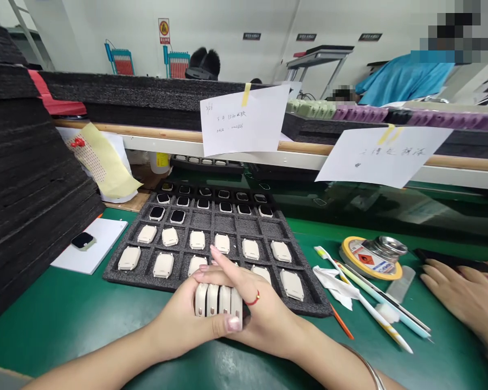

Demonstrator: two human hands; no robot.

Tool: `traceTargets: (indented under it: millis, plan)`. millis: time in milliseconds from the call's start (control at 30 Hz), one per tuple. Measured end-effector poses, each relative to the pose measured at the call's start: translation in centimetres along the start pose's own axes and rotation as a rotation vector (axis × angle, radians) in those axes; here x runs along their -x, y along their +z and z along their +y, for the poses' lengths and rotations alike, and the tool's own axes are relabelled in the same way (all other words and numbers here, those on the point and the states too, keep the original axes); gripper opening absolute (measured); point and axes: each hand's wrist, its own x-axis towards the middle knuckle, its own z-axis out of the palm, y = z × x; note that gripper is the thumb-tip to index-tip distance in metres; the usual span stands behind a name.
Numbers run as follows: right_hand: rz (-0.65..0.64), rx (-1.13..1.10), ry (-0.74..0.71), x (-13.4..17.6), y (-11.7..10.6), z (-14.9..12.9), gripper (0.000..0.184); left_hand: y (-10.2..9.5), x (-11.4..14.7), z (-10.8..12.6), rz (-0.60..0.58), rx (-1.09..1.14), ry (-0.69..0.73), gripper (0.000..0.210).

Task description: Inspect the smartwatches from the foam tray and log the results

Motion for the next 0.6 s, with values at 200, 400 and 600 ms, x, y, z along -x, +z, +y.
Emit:
traceTargets:
  millis: [200, 400, 600]
  plan:
    - [-0.028, 0.130, -0.084, 0.0, 0.3, 0.0, 0.092, 0.2, 0.0, 0.3, 0.028, -0.058, 0.003, 0.060]
    - [-0.044, 0.182, -0.143, 0.0, 0.0, -0.4, 0.085, 0.5, 0.2, 0.9, 0.107, -0.123, 0.029, 0.053]
    - [0.099, -0.166, 0.062, 0.3, -1.0, -1.7, 0.083, 0.0, 0.5, 1.0, 0.099, -0.321, 0.212, 0.045]
